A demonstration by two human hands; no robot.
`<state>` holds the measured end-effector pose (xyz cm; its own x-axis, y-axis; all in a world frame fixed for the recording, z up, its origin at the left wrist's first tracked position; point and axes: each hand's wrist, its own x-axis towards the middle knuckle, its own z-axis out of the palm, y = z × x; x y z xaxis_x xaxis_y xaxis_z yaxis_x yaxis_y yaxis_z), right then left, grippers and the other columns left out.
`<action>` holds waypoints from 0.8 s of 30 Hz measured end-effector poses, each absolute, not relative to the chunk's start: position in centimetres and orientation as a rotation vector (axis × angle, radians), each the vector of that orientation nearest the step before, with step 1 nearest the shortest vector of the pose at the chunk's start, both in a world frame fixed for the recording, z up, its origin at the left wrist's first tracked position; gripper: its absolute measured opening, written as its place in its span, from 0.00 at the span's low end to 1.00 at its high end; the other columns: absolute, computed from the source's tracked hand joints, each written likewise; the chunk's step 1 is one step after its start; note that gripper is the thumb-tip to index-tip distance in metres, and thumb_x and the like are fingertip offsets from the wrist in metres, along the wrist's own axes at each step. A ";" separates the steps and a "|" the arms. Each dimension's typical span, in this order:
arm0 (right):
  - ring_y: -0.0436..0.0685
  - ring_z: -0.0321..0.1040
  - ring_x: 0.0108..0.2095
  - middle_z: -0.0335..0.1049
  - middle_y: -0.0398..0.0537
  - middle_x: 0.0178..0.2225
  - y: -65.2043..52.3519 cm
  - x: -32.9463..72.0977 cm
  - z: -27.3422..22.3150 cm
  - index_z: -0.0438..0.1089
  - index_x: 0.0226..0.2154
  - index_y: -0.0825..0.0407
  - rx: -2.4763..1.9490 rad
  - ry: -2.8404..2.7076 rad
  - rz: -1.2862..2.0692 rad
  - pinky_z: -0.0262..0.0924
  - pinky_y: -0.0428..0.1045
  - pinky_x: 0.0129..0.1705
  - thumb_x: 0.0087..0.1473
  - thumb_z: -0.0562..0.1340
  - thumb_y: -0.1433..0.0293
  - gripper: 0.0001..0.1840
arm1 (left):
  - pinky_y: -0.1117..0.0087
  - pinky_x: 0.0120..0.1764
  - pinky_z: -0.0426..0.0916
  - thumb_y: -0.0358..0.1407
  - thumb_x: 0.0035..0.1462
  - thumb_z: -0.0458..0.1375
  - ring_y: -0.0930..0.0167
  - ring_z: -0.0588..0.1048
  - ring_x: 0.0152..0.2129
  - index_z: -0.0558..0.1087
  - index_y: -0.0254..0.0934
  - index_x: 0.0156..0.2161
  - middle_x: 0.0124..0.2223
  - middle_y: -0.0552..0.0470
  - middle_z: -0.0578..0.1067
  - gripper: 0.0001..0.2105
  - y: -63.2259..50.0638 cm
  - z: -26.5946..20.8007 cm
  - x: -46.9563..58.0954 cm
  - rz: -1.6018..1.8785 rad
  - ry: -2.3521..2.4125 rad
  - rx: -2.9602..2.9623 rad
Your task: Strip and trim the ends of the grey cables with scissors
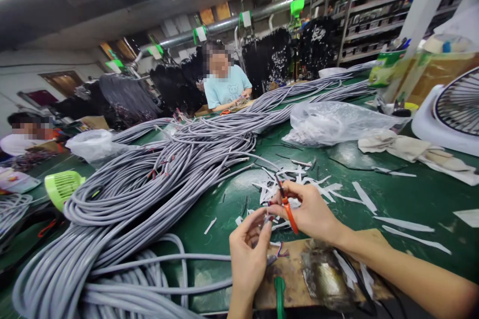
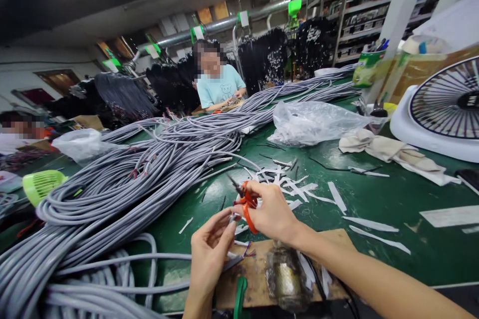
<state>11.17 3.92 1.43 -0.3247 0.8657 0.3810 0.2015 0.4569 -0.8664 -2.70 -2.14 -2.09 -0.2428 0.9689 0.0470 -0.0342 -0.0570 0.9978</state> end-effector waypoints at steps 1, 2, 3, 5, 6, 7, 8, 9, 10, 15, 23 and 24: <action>0.49 0.62 0.24 0.66 0.42 0.22 3.7 11.1 1.4 0.65 0.22 0.54 -0.909 -1.772 0.934 0.59 0.44 0.28 0.44 0.63 0.69 0.07 | 0.76 0.28 0.68 0.36 0.47 0.62 0.72 0.74 0.24 0.74 0.33 0.44 0.29 0.49 0.76 0.17 -2.1 -2.1 -2.6 1.445 1.317 1.120; 0.49 0.62 0.24 0.66 0.41 0.22 3.5 11.0 1.3 0.64 0.22 0.54 -0.905 -1.752 0.956 0.59 0.44 0.28 0.43 0.63 0.71 0.06 | 0.76 0.30 0.68 0.36 0.48 0.62 0.72 0.74 0.25 0.73 0.34 0.46 0.29 0.50 0.76 0.18 -2.1 -2.1 -2.6 1.448 1.307 1.146; 0.49 0.62 0.25 0.65 0.41 0.22 3.3 10.9 1.3 0.64 0.22 0.54 -0.897 -1.737 0.981 0.60 0.44 0.29 0.43 0.62 0.72 0.05 | 0.76 0.31 0.68 0.36 0.48 0.62 0.73 0.74 0.26 0.72 0.34 0.47 0.29 0.50 0.76 0.19 -2.0 -2.1 -2.5 1.455 1.302 1.163; 0.49 0.62 0.25 0.64 0.40 0.22 3.0 10.9 1.2 0.64 0.23 0.54 -0.867 -1.717 1.037 0.60 0.44 0.31 0.42 0.61 0.74 0.04 | 0.76 0.33 0.68 0.37 0.48 0.62 0.73 0.74 0.26 0.74 0.35 0.46 0.30 0.50 0.77 0.18 -1.8 -2.1 -2.3 1.485 1.301 1.171; 0.49 0.62 0.25 0.63 0.40 0.22 2.9 10.9 1.1 0.64 0.23 0.54 -0.853 -1.710 1.057 0.60 0.44 0.31 0.42 0.61 0.75 0.03 | 0.75 0.34 0.69 0.38 0.48 0.62 0.72 0.74 0.28 0.75 0.34 0.45 0.32 0.49 0.78 0.18 -1.7 -2.1 -2.3 1.505 1.304 1.162; 0.49 0.62 0.25 0.63 0.40 0.22 2.8 10.9 1.1 0.64 0.23 0.54 -0.843 -1.708 1.068 0.60 0.44 0.31 0.43 0.60 0.75 0.03 | 0.74 0.37 0.69 0.38 0.47 0.62 0.70 0.75 0.31 0.76 0.34 0.43 0.34 0.48 0.78 0.17 -1.6 -2.1 -2.2 1.520 1.309 1.147; 0.48 0.61 0.25 0.63 0.40 0.22 2.7 11.0 1.0 0.64 0.23 0.54 -0.836 -1.709 1.068 0.60 0.44 0.31 0.44 0.60 0.75 0.03 | 0.72 0.39 0.69 0.39 0.47 0.62 0.68 0.75 0.33 0.76 0.34 0.42 0.36 0.48 0.78 0.16 -1.5 -2.2 -2.1 1.533 1.315 1.128; 0.48 0.61 0.25 0.63 0.40 0.22 2.7 11.0 1.0 0.63 0.23 0.54 -0.837 -1.712 1.059 0.60 0.44 0.31 0.44 0.59 0.75 0.03 | 0.71 0.41 0.68 0.39 0.47 0.62 0.67 0.75 0.36 0.77 0.34 0.41 0.37 0.47 0.79 0.15 -1.4 -2.2 -2.0 1.546 1.323 1.107; 0.48 0.61 0.25 0.63 0.40 0.22 2.6 11.0 0.9 0.63 0.22 0.54 -0.841 -1.715 1.042 0.60 0.43 0.31 0.44 0.59 0.75 0.03 | 0.70 0.42 0.68 0.39 0.48 0.62 0.66 0.75 0.37 0.77 0.35 0.40 0.38 0.47 0.78 0.14 -1.4 -2.2 -1.9 1.558 1.333 1.086; 0.49 0.63 0.25 0.66 0.41 0.23 2.4 10.8 0.8 0.65 0.24 0.54 -0.869 -1.691 1.001 0.60 0.43 0.30 0.44 0.58 0.77 0.03 | 0.74 0.35 0.68 0.39 0.49 0.61 0.70 0.74 0.31 0.78 0.34 0.37 0.34 0.48 0.78 0.12 -1.5 -2.1 -1.4 1.661 1.353 1.083; 0.51 0.67 0.27 0.69 0.42 0.23 2.7 10.5 0.4 0.65 0.25 0.54 -0.903 -1.660 1.057 0.63 0.44 0.31 0.43 0.59 0.76 0.02 | 0.79 0.20 0.61 0.37 0.48 0.62 0.79 0.64 0.17 0.76 0.32 0.33 0.25 0.54 0.71 0.10 -1.6 -2.2 -1.6 1.751 1.314 1.051; 0.51 0.67 0.26 0.68 0.42 0.23 2.7 10.5 0.5 0.65 0.25 0.54 -0.895 -1.674 1.038 0.62 0.44 0.31 0.43 0.59 0.75 0.01 | 0.79 0.20 0.62 0.37 0.46 0.63 0.79 0.64 0.16 0.76 0.31 0.33 0.24 0.54 0.71 0.10 -1.6 -2.2 -1.5 1.751 1.320 1.032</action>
